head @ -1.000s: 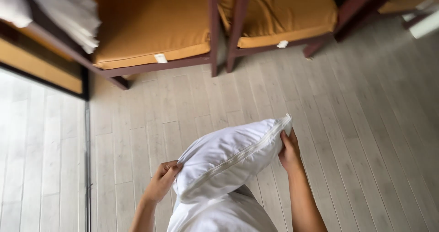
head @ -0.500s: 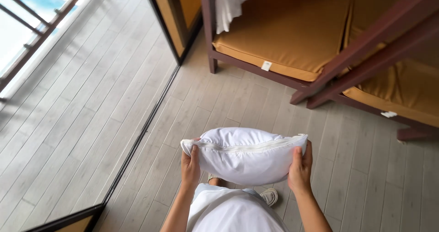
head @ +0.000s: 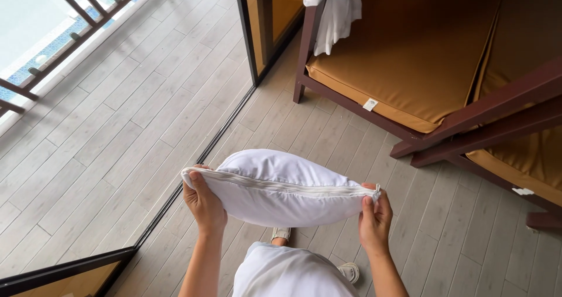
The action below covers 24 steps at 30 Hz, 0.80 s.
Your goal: The person retrieves a blue pillowcase from a wooden cabinet and places it on a stack of similar cases. They then pick up a white pillow from a wooden daybed, unzip the pillowcase, and insert the pillow into it. The person adjusts the pillow inside the case and places the finished pillow on the daybed.
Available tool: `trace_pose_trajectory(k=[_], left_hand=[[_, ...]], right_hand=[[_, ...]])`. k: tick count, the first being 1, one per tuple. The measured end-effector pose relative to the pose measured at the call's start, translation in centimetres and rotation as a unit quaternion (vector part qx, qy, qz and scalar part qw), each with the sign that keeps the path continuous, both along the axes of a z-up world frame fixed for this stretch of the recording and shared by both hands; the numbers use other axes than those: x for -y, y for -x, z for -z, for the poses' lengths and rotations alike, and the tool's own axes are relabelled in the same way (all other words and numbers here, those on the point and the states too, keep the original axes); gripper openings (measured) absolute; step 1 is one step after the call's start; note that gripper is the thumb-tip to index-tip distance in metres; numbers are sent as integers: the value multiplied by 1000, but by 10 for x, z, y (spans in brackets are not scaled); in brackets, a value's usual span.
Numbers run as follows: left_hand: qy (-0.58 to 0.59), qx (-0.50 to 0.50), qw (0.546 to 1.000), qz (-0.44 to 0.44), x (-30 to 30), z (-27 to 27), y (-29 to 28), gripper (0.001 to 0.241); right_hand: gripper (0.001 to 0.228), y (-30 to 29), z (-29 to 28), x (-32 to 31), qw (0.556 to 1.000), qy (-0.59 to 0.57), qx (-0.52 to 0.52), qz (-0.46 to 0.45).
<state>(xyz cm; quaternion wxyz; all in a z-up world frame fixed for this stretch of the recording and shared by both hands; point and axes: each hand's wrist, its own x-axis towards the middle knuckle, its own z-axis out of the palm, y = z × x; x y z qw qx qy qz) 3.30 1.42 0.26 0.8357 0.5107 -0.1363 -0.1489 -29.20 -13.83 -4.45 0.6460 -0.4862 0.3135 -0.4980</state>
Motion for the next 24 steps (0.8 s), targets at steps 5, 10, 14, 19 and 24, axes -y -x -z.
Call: trace_pose_trajectory(k=[5,10,14,19,24], left_hand=[[8,7,999,-44,-5,-6,-11,35],[-108,17,989,-97,-11,-9,-13,36],[-229,180,943,-159,-6,-28,1,43],[-288,291,910,59,9,-36,48,32],[-250,299,884,258,30,-83,94,27]], right_hand=[[26,-24,-25,-4,999,22,-20,-31],[15,-38,-40,-5,991,65,-115,-28],[12,-61,-53,-11,983,80,-160,-30],[7,-101,-82,-20,947,214,-220,-93],[14,-103,-75,-12,924,216,-283,-137]])
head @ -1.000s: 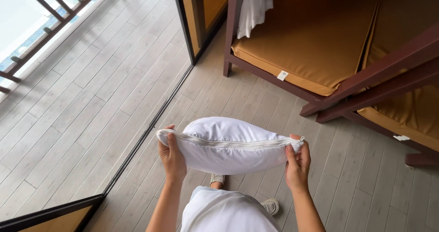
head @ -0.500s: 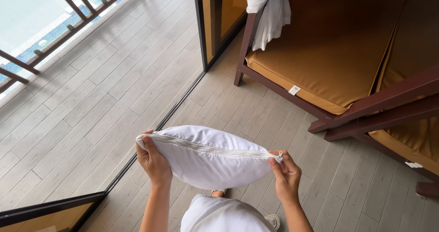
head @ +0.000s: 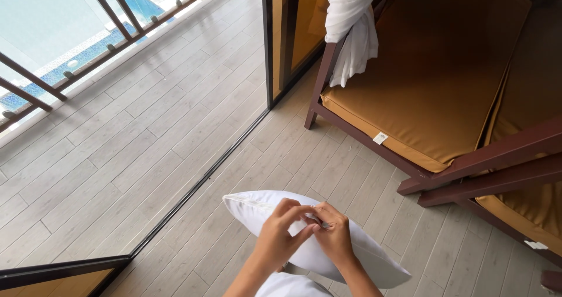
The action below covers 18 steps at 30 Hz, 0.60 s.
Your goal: The person retrieves a blue pillowcase from a wooden cabinet and places it on a stack of similar cases. They then pick up a white pillow from a wooden daybed, unzip the pillowcase, and insert the pillow into it. The person adjusts the pillow inside the case and places the finished pillow on the daybed.
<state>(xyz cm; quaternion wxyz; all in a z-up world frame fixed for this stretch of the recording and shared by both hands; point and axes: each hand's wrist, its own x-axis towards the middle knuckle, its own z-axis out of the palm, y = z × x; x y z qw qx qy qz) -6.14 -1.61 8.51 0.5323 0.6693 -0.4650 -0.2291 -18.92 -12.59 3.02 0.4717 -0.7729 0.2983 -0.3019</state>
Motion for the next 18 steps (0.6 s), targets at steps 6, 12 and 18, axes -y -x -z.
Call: trace_pose_trajectory(k=[6,12,18], left_hand=[[-26,-24,999,-17,16,6,10,24],[-14,1,1000,-2,19,11,9,16],[-19,-34,999,-20,14,8,0,18]], right_hand=[[7,14,3,11,998,60,-15,7],[8,12,-7,11,993,109,-51,10],[9,4,1,9,992,113,-51,2]])
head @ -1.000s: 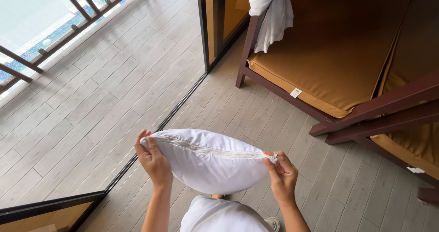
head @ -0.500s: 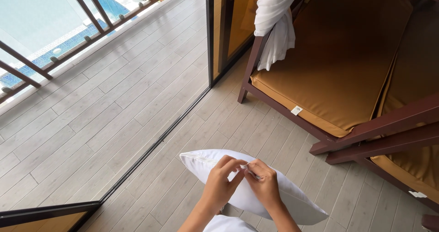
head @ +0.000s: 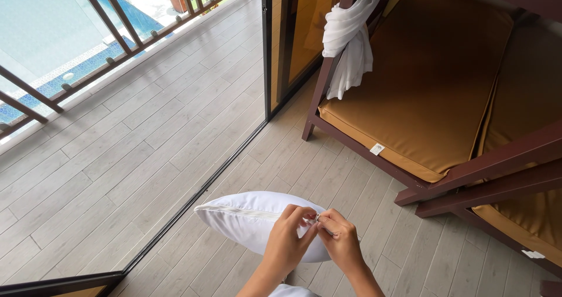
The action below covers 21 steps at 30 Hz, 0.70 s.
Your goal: The person retrieves a blue pillowcase from a wooden cabinet and places it on a stack of similar cases. They then pick up a white pillow from a wooden daybed, unzip the pillowcase, and insert the pillow into it. The person adjusts the pillow inside the case and places the finished pillow on the daybed.
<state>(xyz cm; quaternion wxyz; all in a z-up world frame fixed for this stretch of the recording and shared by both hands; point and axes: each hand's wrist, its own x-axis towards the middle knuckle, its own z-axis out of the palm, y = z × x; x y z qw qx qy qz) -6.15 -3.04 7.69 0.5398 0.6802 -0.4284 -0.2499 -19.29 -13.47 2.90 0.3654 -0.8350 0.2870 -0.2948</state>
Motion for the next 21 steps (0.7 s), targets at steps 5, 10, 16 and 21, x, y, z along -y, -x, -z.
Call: trace_pose_trajectory(k=[5,10,16,21], left_hand=[[2,-71,997,38,-10,8,-19,13],[-54,-25,998,13,-17,-10,-26,16],[-83,4,997,3,-21,1,-23,18],[-84,33,995,28,-21,0,-24,13]], right_hand=[[8,-11,-5,-10,1000,-2,-15,-15],[7,-21,-1,-17,998,-27,-33,-37],[11,-24,0,-20,996,-61,-20,-59],[15,-21,5,-20,994,-88,-17,-55]])
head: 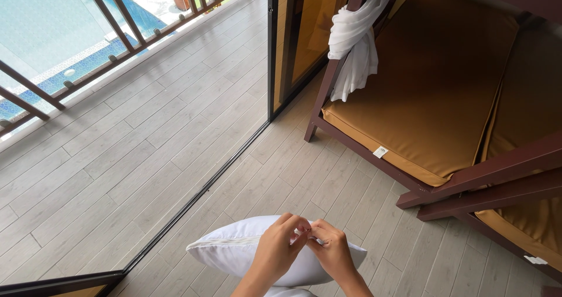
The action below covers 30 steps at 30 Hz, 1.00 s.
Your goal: The person retrieves a blue pillowcase from a wooden cabinet and places it on a stack of similar cases. They then pick up a white pillow from a wooden daybed, unzip the pillowcase, and insert the pillow into it. The person adjusts the pillow inside the case and places the finished pillow on the daybed.
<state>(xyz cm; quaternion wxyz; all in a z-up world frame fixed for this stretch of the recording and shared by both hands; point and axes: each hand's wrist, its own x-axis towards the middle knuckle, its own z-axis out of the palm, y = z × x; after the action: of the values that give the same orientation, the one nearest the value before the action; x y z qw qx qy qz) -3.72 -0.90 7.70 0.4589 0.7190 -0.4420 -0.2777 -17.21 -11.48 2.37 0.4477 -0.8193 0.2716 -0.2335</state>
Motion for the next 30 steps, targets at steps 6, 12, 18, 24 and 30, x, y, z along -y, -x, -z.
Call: trace_pose_trajectory(k=[6,12,18,24,30], left_hand=[[22,-29,999,1,5,10,1,10],[37,-65,997,-1,6,21,2,15],[83,30,993,-75,10,44,-14,22],[140,29,986,-84,6,55,-25,20],[183,32,979,-84,-2,54,-17,20]], right_hand=[[20,2,-5,4,1000,-10,10,27],[25,6,-4,5,999,13,38,34],[22,8,-18,11,997,11,59,54],[14,12,-33,16,995,-20,53,80],[16,19,-39,12,998,-47,24,44]])
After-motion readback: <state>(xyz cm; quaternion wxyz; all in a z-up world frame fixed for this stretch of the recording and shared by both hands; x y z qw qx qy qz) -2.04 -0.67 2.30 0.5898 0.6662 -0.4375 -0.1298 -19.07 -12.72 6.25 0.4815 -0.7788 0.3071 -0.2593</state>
